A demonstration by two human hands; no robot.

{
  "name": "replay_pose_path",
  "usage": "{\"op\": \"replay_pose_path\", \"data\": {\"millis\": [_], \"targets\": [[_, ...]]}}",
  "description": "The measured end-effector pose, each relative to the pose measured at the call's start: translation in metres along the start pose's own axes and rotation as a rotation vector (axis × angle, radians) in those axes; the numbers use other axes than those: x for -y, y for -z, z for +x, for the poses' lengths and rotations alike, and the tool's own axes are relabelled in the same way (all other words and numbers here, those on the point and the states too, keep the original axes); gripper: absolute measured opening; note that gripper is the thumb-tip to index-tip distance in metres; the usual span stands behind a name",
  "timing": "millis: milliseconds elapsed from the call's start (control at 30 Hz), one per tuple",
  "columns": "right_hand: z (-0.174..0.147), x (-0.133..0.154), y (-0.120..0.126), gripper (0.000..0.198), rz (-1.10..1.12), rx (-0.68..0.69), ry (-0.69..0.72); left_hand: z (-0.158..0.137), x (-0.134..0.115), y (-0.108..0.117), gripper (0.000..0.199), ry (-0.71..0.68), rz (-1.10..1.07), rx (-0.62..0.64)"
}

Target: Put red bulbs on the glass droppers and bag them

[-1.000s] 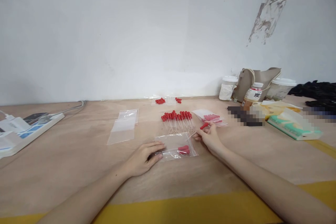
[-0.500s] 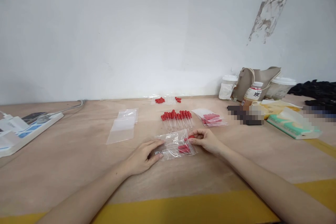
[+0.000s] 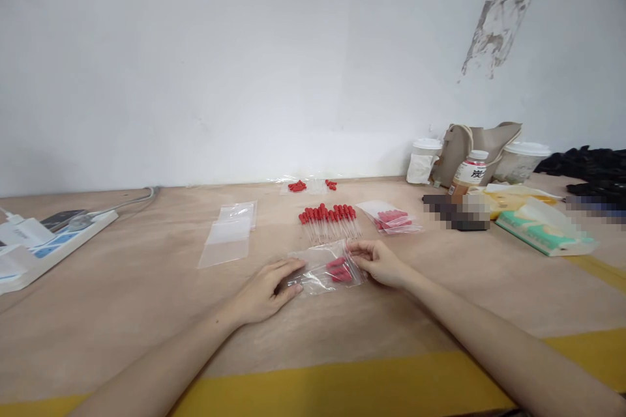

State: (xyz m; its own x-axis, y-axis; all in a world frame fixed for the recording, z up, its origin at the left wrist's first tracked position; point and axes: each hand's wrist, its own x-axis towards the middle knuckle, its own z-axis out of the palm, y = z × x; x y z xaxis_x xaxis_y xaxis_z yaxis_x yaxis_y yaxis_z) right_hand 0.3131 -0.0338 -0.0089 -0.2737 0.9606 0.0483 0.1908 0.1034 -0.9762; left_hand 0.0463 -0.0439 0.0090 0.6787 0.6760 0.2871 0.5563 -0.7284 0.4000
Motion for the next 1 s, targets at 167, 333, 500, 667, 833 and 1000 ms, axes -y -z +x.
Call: {"op": "replay_pose_path", "data": {"millis": [167,333,500,667,833,1000], "targets": [[0.012,-0.002,0.021,0.023,-0.266,-0.299,-0.003,0.000,0.001,0.001,0.036,-0.035,0.026,0.048],[0.046,0.007,0.043,0.011,-0.671,-0.523,-0.006,-0.001,0.000,0.002,0.033,-0.087,0.086,0.090],[0.087,0.012,0.042,0.023,-0.722,-0.579,-0.150,-0.002,0.000,0.002,0.034,-0.092,0.097,0.077],[0.112,0.003,0.040,0.025,-0.705,-0.654,-0.266,-0.001,0.000,0.002,0.034,-0.081,0.095,0.091],[0.119,-0.001,0.042,0.014,-0.700,-0.622,-0.323,-0.001,-0.002,0.002,0.035,-0.084,0.077,0.094],[0.123,0.004,0.040,0.016,-0.689,-0.612,-0.368,-0.001,-0.004,0.003,0.034,-0.075,0.047,0.077]]}}
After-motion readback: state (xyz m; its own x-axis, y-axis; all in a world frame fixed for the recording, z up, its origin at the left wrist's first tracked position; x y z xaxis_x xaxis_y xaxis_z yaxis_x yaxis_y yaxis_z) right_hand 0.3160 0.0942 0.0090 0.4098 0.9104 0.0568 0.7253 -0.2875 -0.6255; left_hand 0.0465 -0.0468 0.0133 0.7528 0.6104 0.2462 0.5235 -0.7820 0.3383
